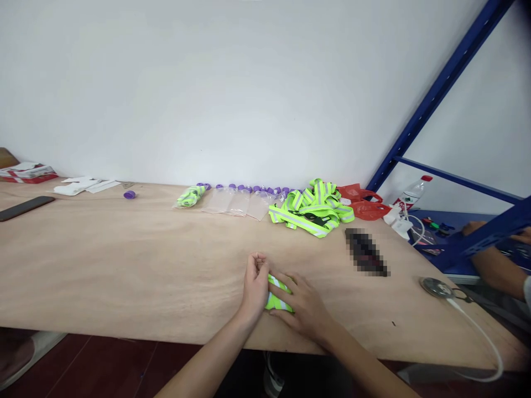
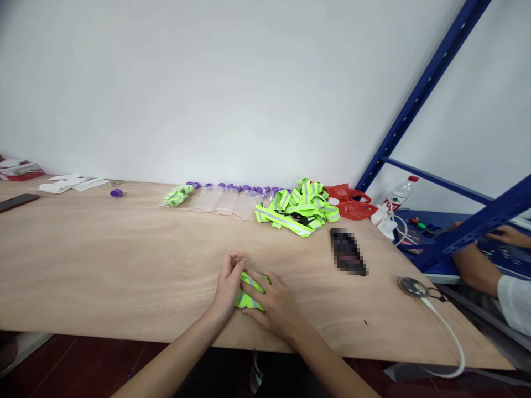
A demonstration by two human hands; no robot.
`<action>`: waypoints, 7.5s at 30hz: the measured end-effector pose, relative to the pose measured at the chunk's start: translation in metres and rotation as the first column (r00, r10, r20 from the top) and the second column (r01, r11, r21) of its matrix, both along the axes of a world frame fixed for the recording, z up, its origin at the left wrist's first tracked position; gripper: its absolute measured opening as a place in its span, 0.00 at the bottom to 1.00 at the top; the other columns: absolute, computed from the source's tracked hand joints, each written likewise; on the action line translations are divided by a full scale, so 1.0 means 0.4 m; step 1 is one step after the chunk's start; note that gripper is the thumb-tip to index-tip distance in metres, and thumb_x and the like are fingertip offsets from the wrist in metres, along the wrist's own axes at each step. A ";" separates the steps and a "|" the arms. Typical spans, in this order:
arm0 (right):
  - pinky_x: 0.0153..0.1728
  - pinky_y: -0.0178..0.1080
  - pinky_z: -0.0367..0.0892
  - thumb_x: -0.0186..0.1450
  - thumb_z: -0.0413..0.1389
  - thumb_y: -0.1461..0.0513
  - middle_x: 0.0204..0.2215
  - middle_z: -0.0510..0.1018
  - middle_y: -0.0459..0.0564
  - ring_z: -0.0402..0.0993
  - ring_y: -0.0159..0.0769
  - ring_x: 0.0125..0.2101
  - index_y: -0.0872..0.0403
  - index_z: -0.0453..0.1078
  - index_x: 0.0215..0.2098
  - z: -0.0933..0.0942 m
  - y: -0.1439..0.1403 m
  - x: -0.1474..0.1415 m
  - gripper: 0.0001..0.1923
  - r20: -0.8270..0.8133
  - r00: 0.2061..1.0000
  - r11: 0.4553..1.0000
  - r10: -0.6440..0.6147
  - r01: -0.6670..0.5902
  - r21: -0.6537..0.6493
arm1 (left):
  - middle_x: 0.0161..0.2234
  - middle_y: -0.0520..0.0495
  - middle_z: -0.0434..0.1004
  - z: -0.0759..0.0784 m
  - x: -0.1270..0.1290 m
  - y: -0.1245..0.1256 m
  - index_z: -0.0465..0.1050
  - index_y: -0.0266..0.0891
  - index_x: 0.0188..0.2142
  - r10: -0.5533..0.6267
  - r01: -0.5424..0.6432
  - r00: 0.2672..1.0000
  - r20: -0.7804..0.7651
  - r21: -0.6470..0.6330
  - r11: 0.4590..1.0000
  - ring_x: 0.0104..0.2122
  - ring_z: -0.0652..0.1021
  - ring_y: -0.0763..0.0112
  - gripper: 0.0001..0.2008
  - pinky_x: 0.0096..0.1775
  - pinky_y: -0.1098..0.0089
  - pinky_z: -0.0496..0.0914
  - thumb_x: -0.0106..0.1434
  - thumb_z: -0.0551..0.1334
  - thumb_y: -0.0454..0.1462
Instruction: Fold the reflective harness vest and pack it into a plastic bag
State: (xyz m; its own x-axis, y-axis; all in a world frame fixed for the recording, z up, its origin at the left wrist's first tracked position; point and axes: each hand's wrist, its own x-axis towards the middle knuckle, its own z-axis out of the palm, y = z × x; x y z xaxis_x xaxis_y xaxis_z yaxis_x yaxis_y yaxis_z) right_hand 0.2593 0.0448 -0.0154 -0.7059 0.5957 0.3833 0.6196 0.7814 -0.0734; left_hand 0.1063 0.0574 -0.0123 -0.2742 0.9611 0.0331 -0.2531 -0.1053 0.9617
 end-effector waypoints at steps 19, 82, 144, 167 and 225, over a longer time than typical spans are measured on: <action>0.50 0.52 0.67 0.70 0.57 0.56 0.63 0.68 0.58 0.71 0.52 0.52 0.39 0.67 0.63 0.025 -0.008 -0.014 0.23 0.122 0.992 0.997 0.043 -0.051 0.066 | 0.46 0.40 0.80 0.002 -0.017 0.025 0.72 0.40 0.35 -0.036 0.073 0.957 0.289 -0.117 0.990 0.50 0.78 0.56 0.14 0.52 0.58 0.68 0.58 0.63 0.48; 0.53 0.44 0.65 0.73 0.51 0.52 0.60 0.71 0.44 0.65 0.40 0.57 0.34 0.69 0.58 -0.014 -0.002 -0.012 0.16 -0.135 0.991 0.998 0.000 0.007 0.055 | 0.50 0.43 0.79 0.121 -0.569 0.471 0.76 0.40 0.35 0.100 -0.142 -0.085 -0.991 0.111 0.984 0.54 0.72 0.49 0.09 0.52 0.51 0.68 0.66 0.56 0.37; 0.56 0.55 0.70 0.71 0.48 0.62 0.61 0.68 0.61 0.68 0.50 0.59 0.52 0.61 0.66 -0.039 0.006 0.006 0.25 -0.303 0.894 0.942 -0.330 0.333 -0.042 | 0.65 0.39 0.68 0.012 -0.129 -0.049 0.64 0.39 0.64 0.277 0.690 0.014 -0.961 0.210 0.692 0.66 0.65 0.50 0.28 0.57 0.54 0.67 0.65 0.55 0.28; 0.57 0.52 0.69 0.71 0.53 0.60 0.58 0.69 0.60 0.68 0.47 0.59 0.52 0.62 0.59 -0.029 -0.005 0.005 0.19 -0.533 0.787 0.950 -0.310 0.279 -0.141 | 0.36 0.45 0.80 0.034 0.044 0.052 0.76 0.36 0.40 -0.456 0.470 0.853 0.255 0.009 0.883 0.36 0.80 0.65 0.24 0.40 0.68 0.72 0.48 0.77 0.46; 0.52 0.49 0.75 0.66 0.61 0.61 0.52 0.76 0.56 0.74 0.45 0.53 0.48 0.71 0.56 0.000 0.128 -0.094 0.20 -0.731 0.651 0.979 -0.202 0.161 -0.127 | 0.41 0.45 0.83 0.087 -0.055 0.129 0.77 0.37 0.47 -0.253 0.253 0.819 0.514 0.073 0.965 0.42 0.81 0.60 0.25 0.43 0.66 0.74 0.50 0.76 0.38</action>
